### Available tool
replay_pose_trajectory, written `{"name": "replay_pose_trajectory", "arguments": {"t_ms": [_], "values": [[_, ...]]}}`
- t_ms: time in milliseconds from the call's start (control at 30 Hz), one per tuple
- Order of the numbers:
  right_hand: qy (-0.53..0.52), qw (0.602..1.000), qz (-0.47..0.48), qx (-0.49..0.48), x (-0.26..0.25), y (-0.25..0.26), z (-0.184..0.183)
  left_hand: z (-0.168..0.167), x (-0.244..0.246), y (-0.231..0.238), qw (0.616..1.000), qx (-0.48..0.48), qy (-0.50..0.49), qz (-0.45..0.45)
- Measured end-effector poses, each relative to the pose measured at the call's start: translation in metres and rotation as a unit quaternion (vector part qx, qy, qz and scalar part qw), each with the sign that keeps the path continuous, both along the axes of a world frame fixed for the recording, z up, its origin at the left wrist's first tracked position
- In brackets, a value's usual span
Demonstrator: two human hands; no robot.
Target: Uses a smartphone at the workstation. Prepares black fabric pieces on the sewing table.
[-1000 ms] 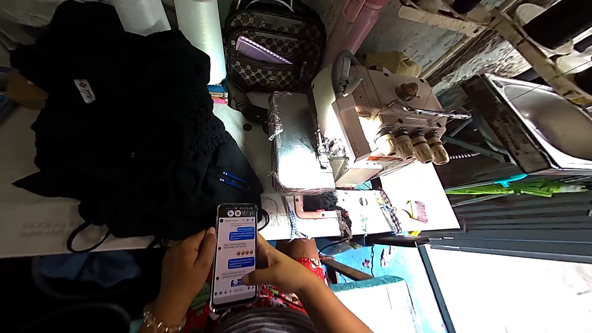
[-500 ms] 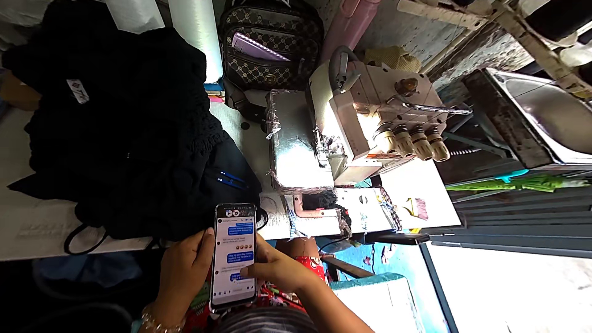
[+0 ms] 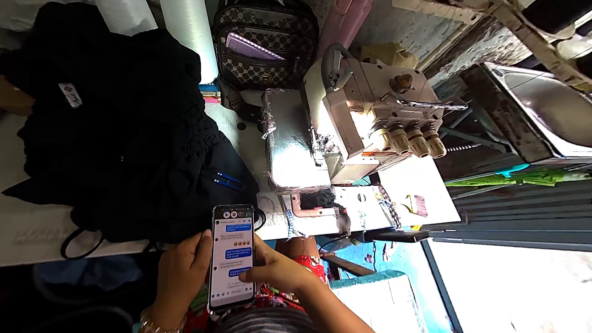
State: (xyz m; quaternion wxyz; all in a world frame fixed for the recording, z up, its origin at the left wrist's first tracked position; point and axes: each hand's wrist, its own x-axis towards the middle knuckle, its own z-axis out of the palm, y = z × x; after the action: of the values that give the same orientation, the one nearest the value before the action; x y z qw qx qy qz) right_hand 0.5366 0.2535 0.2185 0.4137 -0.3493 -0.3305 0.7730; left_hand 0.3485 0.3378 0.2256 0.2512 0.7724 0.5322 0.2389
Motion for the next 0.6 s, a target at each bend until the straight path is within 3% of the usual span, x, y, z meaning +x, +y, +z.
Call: {"name": "replay_pose_trajectory", "arguments": {"t_ms": [600], "values": [[0.010,1.000,0.001,0.003,0.0006,-0.0002,-0.0007,-0.0001,0.0009,-0.0003,1.000,0.007,0.007,0.004]]}}
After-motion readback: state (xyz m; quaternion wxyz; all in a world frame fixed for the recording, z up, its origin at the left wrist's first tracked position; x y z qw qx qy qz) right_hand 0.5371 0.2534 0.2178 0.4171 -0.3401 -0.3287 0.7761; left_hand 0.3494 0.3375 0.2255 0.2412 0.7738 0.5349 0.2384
